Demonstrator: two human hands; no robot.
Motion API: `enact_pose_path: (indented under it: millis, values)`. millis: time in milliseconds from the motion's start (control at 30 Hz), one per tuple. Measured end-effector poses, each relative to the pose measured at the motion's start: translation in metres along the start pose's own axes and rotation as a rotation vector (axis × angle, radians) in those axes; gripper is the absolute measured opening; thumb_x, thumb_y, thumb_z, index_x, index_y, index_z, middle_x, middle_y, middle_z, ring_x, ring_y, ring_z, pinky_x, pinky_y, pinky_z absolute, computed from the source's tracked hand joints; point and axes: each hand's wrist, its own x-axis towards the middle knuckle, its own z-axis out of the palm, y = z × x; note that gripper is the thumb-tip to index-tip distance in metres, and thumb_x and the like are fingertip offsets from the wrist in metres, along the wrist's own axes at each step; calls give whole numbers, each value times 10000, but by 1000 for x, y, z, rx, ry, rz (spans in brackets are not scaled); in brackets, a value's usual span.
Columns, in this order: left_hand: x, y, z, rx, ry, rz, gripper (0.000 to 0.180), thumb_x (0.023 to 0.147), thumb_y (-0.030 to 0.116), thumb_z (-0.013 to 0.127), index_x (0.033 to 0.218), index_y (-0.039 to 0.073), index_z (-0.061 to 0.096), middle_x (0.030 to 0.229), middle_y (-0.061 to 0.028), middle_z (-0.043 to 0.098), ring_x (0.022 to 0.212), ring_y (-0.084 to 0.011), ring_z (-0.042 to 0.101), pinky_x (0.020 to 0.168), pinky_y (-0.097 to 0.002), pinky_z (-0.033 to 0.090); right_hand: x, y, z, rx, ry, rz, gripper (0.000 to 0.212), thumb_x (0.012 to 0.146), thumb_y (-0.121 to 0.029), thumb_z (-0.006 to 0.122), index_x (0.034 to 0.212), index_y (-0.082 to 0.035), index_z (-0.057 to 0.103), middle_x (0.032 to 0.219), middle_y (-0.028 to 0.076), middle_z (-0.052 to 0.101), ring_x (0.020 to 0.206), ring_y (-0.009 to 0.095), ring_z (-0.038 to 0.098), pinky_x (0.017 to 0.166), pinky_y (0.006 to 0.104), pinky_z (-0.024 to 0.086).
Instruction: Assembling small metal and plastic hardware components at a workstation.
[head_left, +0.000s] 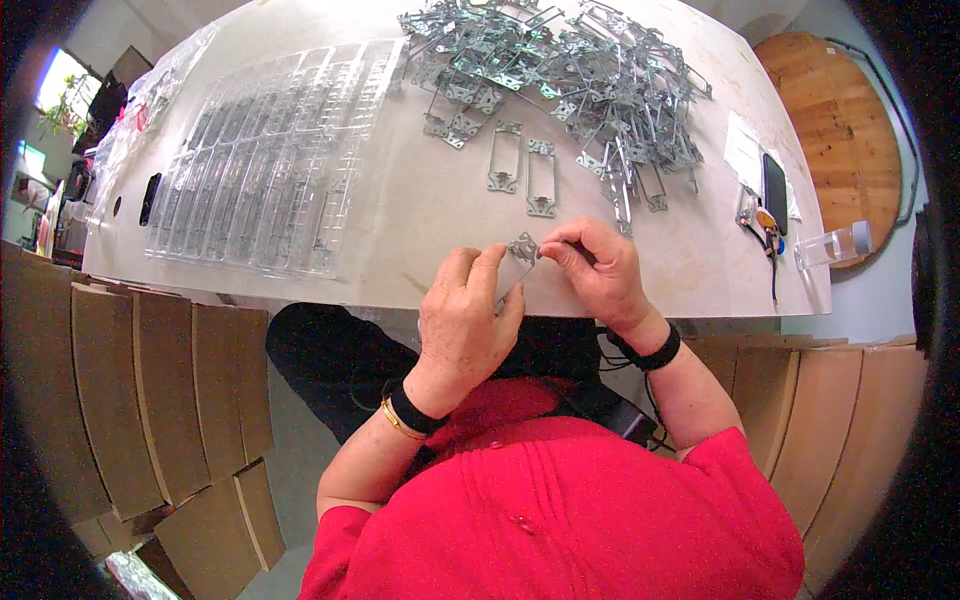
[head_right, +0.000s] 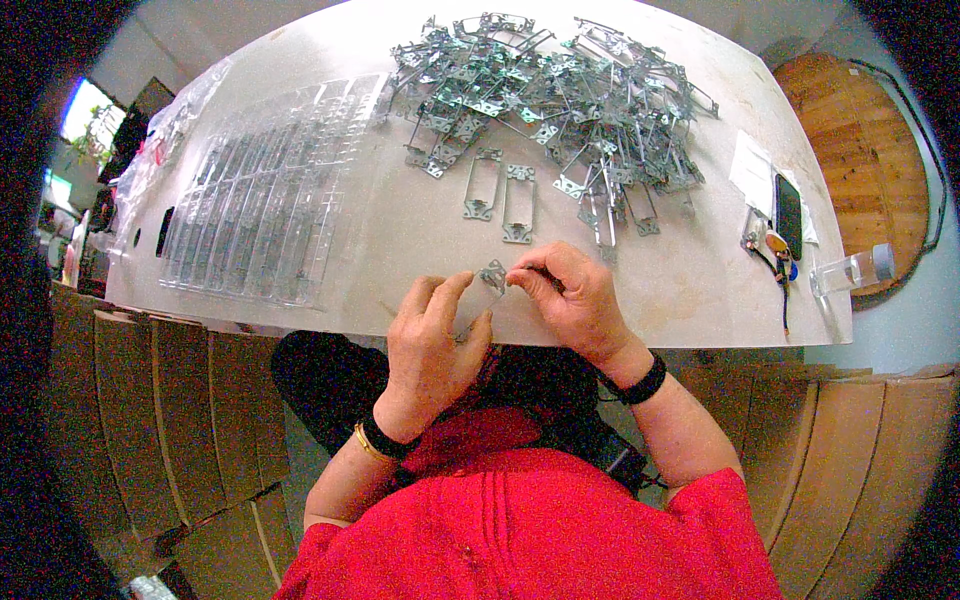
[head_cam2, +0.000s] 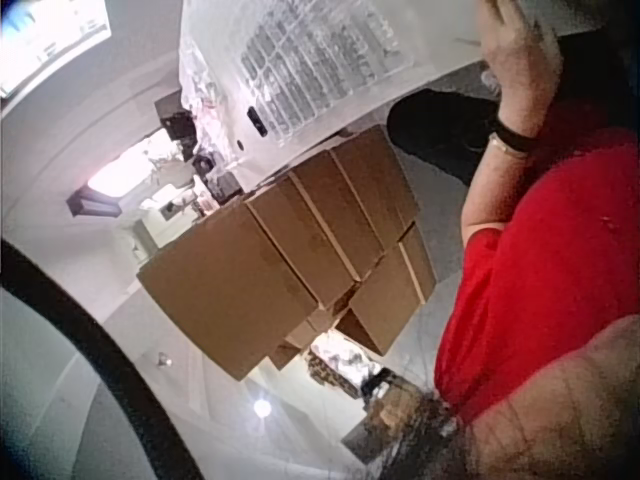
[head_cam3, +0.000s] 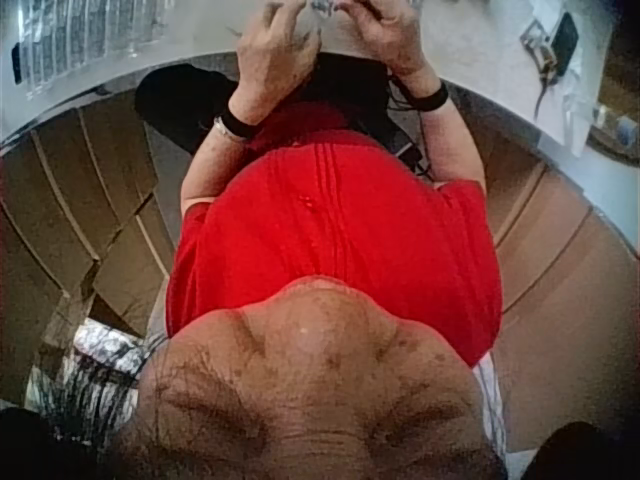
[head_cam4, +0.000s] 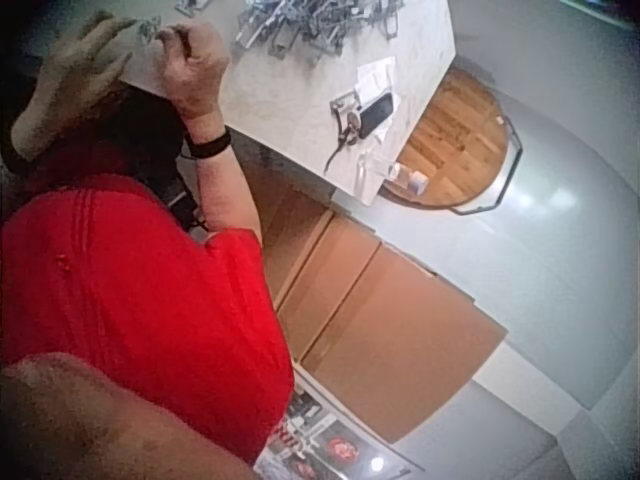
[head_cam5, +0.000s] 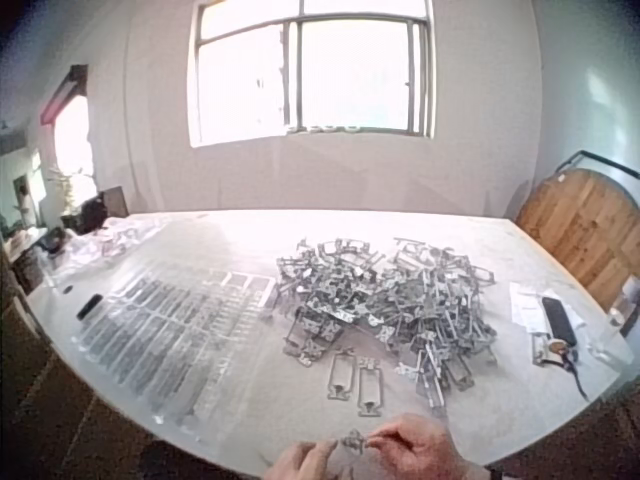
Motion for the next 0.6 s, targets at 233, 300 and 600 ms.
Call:
enact_pose_path:
  millis: [233, 300, 600]
  values:
    - [1, -1, 0, -2, 3, 7, 455, 820, 110, 790, 1247, 27, 661, 1083, -205, 663, 956, -406, 675, 824, -461, 558, 3, 2, 2, -10, 7, -72, 95, 915, -90, 798, 987, -47, 754, 913, 97, 725, 800, 226, 683, 711, 344, 540]
    - [1, 1, 0, -3, -5, -1, 456, 819, 110, 791, 1248, 25, 661, 1081, -206, 663, 952, -404, 676, 820, -461, 559, 2, 4, 3, 27, 26, -43, 93, 914, -91, 799, 985, -48, 759, 916, 96, 727, 801, 227, 684, 712, 343, 542]
    - [1, -1, 1, -11, 8, 21, 455, 818, 106, 791, 1246, 23, 662, 1086, -207, 663, 953, -404, 678, 820, -463, 560, 4, 3, 4, -8, 40, -111, 96, 906, -119, 813, 964, -64, 761, 884, 87, 711, 779, 239, 667, 705, 340, 531]
